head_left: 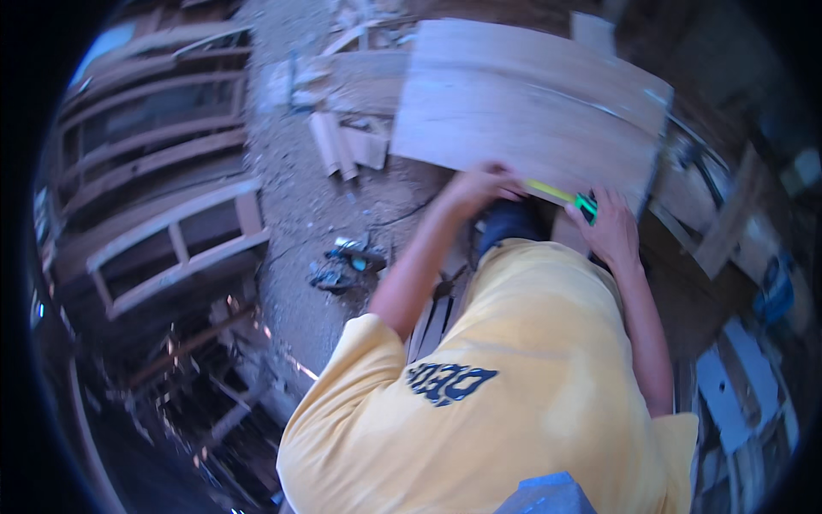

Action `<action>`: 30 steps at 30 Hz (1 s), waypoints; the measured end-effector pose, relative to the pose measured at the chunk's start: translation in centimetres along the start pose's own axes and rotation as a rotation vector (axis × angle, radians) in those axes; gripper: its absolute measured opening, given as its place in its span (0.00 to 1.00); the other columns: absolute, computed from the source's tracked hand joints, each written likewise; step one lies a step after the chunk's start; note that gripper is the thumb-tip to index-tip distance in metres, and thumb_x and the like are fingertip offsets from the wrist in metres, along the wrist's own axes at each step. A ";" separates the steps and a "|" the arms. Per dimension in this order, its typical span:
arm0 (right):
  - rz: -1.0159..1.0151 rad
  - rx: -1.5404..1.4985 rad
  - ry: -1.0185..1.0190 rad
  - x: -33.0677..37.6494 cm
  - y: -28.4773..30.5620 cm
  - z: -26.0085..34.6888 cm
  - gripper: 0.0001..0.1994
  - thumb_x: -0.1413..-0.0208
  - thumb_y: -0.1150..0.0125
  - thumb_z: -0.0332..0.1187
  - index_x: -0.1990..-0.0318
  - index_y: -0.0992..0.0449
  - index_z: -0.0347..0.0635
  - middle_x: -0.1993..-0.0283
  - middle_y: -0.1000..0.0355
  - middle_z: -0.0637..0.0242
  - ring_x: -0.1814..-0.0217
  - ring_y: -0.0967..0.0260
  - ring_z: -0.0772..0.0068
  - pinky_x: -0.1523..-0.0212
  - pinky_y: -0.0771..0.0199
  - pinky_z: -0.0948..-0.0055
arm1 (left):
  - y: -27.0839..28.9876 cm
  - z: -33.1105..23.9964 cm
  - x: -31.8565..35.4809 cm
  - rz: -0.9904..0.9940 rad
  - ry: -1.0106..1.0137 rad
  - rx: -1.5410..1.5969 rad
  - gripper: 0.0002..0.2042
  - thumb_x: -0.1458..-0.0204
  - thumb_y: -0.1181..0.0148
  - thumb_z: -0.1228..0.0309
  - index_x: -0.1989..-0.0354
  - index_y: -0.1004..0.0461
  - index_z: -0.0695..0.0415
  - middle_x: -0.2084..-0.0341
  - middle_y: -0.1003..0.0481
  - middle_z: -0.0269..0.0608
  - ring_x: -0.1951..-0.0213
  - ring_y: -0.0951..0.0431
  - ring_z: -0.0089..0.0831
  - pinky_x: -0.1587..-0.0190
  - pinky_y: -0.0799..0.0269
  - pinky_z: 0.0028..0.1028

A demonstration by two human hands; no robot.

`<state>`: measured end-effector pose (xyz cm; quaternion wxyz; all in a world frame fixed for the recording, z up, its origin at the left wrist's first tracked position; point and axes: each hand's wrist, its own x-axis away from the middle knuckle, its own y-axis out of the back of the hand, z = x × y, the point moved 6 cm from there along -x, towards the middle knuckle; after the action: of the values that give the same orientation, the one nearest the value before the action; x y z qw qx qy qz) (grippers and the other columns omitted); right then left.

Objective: The person measures and marks a wooden board using a tape measure, a square ruler, and a pencil, cuts the board with a circular saw, and smooths its edge using an electric planer.

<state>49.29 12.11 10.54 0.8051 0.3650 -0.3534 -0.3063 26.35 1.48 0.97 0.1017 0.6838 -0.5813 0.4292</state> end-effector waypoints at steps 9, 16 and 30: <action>-0.135 -0.023 -0.113 -0.8 5.1 -14.1 0.17 0.44 0.29 0.44 0.60 0.24 0.40 0.57 0.24 0.52 0.51 0.28 0.44 0.50 0.27 0.50 | 29.3 -4.3 -0.7 -0.726 -0.300 -0.090 0.13 0.39 0.32 0.65 0.53 0.19 0.60 0.73 0.23 0.30 0.75 0.27 0.20 0.73 0.32 0.21; -0.098 -0.056 -0.170 -0.8 4.6 -15.1 0.20 0.42 0.31 0.50 0.57 0.22 0.42 0.55 0.24 0.52 0.49 0.27 0.45 0.46 0.28 0.52 | 31.9 -3.8 -1.7 -0.914 -0.233 -0.130 0.09 0.40 0.30 0.66 0.58 0.17 0.57 0.75 0.24 0.28 0.75 0.28 0.19 0.74 0.34 0.21; -0.147 -0.232 -0.201 -0.6 4.6 -16.1 0.27 0.43 0.30 0.56 0.49 0.19 0.41 0.51 0.20 0.51 0.48 0.22 0.52 0.46 0.23 0.59 | 32.3 -3.2 -0.9 -0.775 -0.268 -0.057 0.08 0.40 0.31 0.68 0.59 0.18 0.59 0.75 0.25 0.28 0.75 0.28 0.20 0.72 0.32 0.22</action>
<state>62.85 21.05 6.24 0.7777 0.2621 -0.3668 -0.4381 -3.59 -5.69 -9.34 0.1985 0.8989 -0.3004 0.2499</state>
